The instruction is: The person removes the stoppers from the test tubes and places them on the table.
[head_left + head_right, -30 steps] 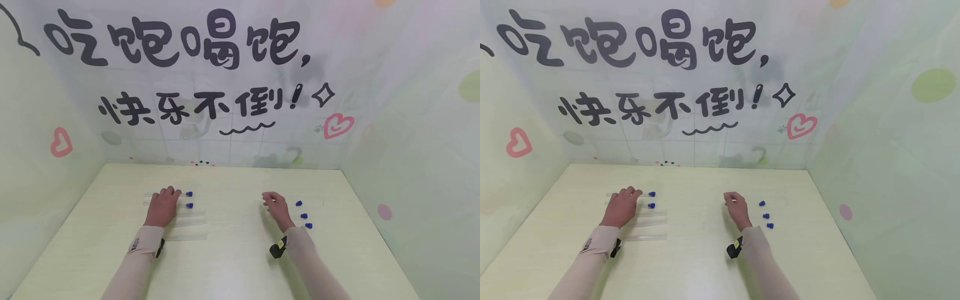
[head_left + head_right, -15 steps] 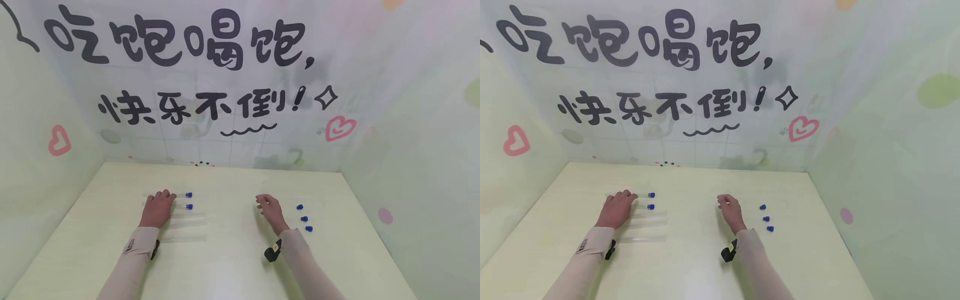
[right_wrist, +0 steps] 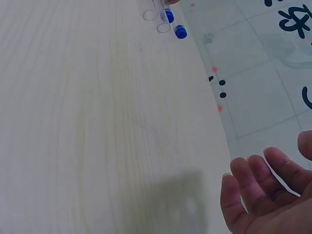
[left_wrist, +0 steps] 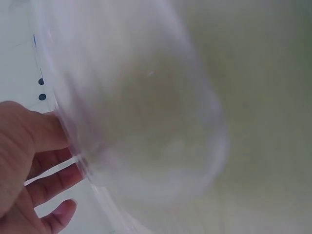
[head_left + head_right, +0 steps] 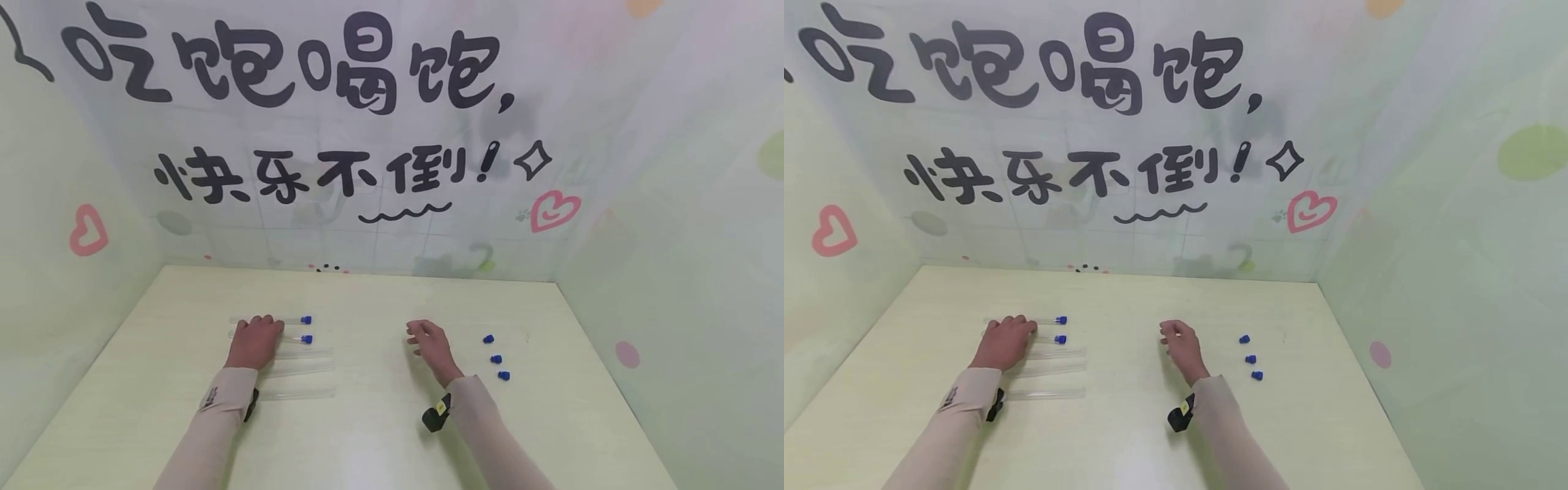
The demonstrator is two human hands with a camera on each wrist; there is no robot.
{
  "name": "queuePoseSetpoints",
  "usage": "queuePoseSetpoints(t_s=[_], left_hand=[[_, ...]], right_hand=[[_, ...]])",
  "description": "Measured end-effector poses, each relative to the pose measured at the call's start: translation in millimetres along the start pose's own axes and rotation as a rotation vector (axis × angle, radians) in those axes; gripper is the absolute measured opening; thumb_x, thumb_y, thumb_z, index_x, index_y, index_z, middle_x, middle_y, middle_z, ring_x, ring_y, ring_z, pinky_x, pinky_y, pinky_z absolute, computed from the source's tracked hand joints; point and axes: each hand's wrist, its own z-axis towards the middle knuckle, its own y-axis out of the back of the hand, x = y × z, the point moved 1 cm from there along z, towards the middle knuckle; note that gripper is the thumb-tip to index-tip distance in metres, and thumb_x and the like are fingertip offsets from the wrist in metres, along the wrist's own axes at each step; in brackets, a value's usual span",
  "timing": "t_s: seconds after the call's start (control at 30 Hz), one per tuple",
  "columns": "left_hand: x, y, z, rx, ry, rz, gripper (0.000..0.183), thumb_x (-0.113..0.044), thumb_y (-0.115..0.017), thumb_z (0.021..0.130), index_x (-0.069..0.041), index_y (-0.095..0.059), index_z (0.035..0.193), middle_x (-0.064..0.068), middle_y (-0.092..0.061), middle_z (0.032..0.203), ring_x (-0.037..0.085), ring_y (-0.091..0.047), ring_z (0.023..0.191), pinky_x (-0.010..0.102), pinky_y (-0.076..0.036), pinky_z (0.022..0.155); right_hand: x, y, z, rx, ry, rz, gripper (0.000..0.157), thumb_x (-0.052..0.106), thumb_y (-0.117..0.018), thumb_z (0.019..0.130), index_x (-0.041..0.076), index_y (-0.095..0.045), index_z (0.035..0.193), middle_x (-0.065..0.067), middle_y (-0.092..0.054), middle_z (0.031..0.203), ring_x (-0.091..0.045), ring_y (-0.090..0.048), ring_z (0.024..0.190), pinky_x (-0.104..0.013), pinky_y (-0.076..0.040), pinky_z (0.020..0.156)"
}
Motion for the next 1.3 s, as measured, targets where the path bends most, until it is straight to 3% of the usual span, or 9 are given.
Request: queuePoseSetpoints(t_s=[0.17,0.33,0.57,0.93,1.1,1.3], left_hand=[[-4.7,5.6,-3.3,0.015,0.005,-0.003,0.018,0.006,-0.055,0.085,-0.006,-0.065,0.095,0.014,-0.062,0.086,0.034,-0.056,0.082,0.053,-0.043,0.074],[-16.9,12.2,-4.5,-0.015,-0.019,0.011,0.016,0.005,-0.061,0.083,-0.007,-0.065,0.093,0.012,-0.063,0.084,0.032,-0.058,0.077,0.051,-0.042,0.073],[-56.4,15.8,4.2,-0.169,-0.127,0.046,0.014,0.001,-0.068,0.081,-0.007,-0.065,0.093,0.01,-0.061,0.083,0.028,-0.059,0.07,0.045,-0.045,0.067],[-125.1,15.4,4.6,-0.327,-0.312,0.049,0.016,0.0,-0.07,0.08,-0.009,-0.062,0.09,0.005,-0.056,0.08,0.018,-0.054,0.065,0.031,-0.042,0.056],[-139.3,12.7,2.3,-0.361,-0.33,0.082,0.017,-0.003,-0.07,0.08,-0.01,-0.06,0.091,0.004,-0.056,0.082,0.018,-0.057,0.07,0.031,-0.044,0.058],[-147.5,11.0,3.6,-0.366,-0.351,0.093,0.018,-0.002,-0.07,0.079,-0.011,-0.06,0.092,0.004,-0.056,0.082,0.018,-0.057,0.071,0.032,-0.046,0.06]], right_hand=[[-2.5,-5.8,-3.0,0.019,0.006,0.036,0.041,0.033,-0.045,0.1,0.0,-0.057,0.122,-0.018,-0.06,0.119,-0.027,-0.062,0.104,-0.039,-0.053,0.083],[-3.2,-8.1,-5.3,0.051,0.018,0.064,0.041,0.031,-0.048,0.099,-0.001,-0.057,0.123,-0.02,-0.059,0.119,-0.027,-0.063,0.103,-0.038,-0.054,0.082],[1.7,-4.3,-7.2,0.101,0.021,0.147,0.044,0.03,-0.048,0.099,-0.004,-0.052,0.127,-0.023,-0.056,0.126,-0.034,-0.06,0.113,-0.041,-0.054,0.087],[7.8,-3.2,-15.8,0.149,-0.025,0.188,0.039,0.019,-0.05,0.099,-0.006,-0.05,0.128,-0.026,-0.056,0.125,-0.036,-0.061,0.11,-0.037,-0.055,0.085],[24.6,-1.8,-29.8,0.157,-0.026,0.189,0.037,0.015,-0.048,0.1,-0.009,-0.05,0.127,-0.025,-0.059,0.12,-0.037,-0.062,0.108,-0.037,-0.055,0.085],[1.4,-5.7,-15.4,0.175,-0.022,0.24,0.038,0.022,-0.049,0.099,-0.006,-0.054,0.125,-0.018,-0.063,0.113,-0.024,-0.068,0.098,-0.033,-0.056,0.083]])
